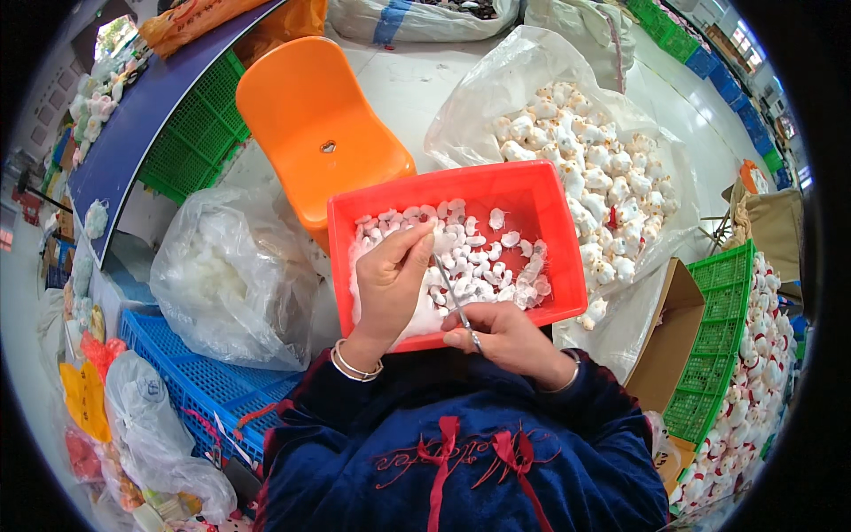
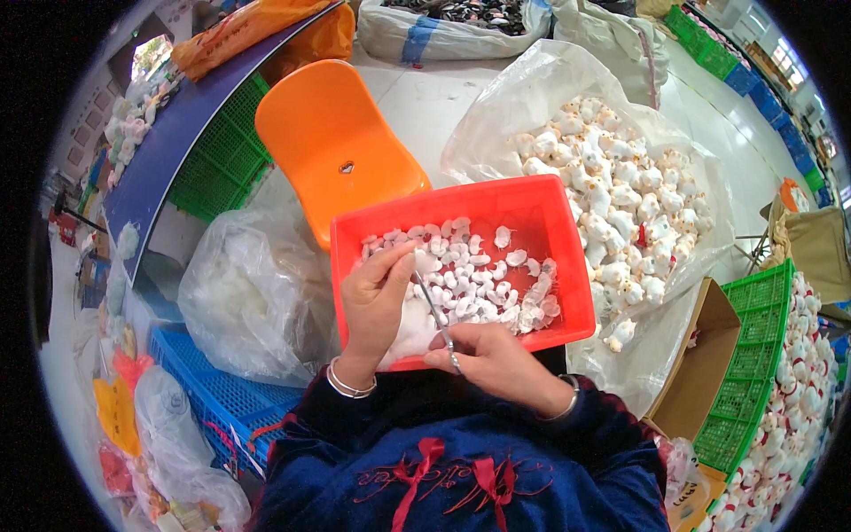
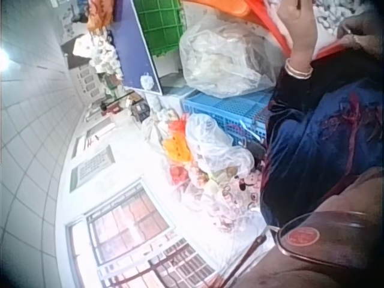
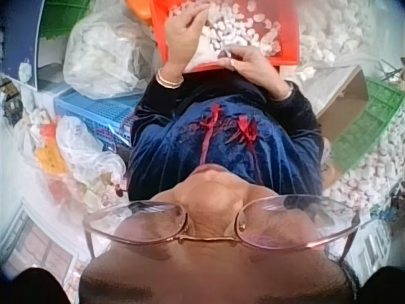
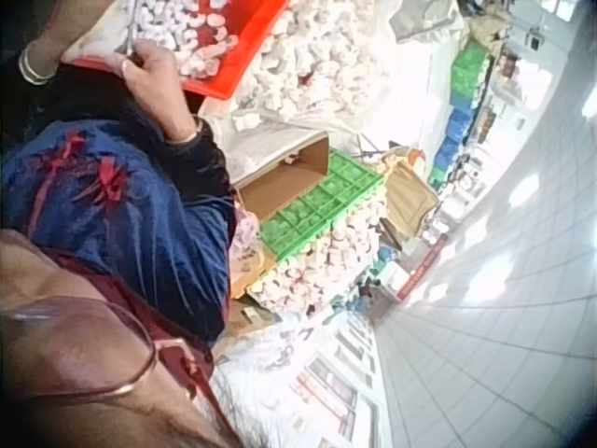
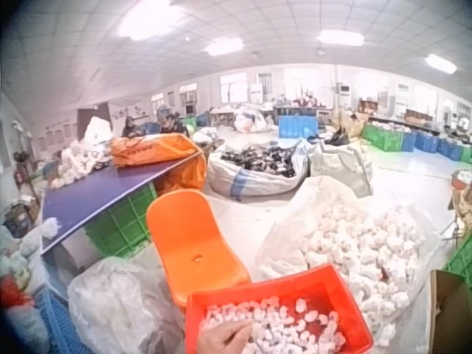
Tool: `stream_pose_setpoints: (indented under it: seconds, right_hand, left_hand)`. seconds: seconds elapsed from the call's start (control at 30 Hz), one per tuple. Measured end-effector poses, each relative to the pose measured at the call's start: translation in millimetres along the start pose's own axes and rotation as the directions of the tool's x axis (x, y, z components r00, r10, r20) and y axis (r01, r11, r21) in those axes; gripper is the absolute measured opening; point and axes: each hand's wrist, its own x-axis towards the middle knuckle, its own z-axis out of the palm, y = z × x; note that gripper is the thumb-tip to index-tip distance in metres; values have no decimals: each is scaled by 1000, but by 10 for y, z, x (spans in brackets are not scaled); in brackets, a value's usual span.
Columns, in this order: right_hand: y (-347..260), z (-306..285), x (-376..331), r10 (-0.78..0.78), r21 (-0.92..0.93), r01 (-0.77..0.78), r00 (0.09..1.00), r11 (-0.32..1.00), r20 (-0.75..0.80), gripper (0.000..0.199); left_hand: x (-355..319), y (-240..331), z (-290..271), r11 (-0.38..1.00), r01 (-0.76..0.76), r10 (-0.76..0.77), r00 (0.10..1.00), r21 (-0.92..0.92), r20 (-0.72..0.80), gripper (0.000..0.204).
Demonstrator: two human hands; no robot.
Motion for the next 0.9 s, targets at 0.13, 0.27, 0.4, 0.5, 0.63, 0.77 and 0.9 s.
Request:
stream_pose_setpoints:
  seconds: [0.13,0.27,0.4,0.5,0.63,0.77,0.9]
  right_hand:
    - [25,166,13,14,233,-29,998,972,67,28]
    - [47,243,20,-29,319,14,999,948,42,29]
    - [44,348,73,-67,309,80,996,948,-55,29]
    - [21,303,78,-113,30,120,978,992,-176,31]
    - [12,49,173,-442,-600,175,834,781,-331,37]
    - [11,-120,158,-570,-826,121,778,551,-266,36]
    - [33,-196,172,-607,-881,114,764,459,-218,39]
  left_hand:
    - [-7,-25,25,980,-143,159,981,141,-109,21]
    - [-35,-29,84,970,-204,224,963,135,-150,20]
    - [-68,-79,165,975,-208,218,961,78,-172,21]
    - [-85,-114,174,985,-151,136,977,-86,-165,24]
    - [10,88,118,956,53,-70,996,-290,-49,27]
    - [129,80,-74,972,202,-191,977,-117,92,25]
    - [188,137,-156,977,211,-213,967,28,140,22]
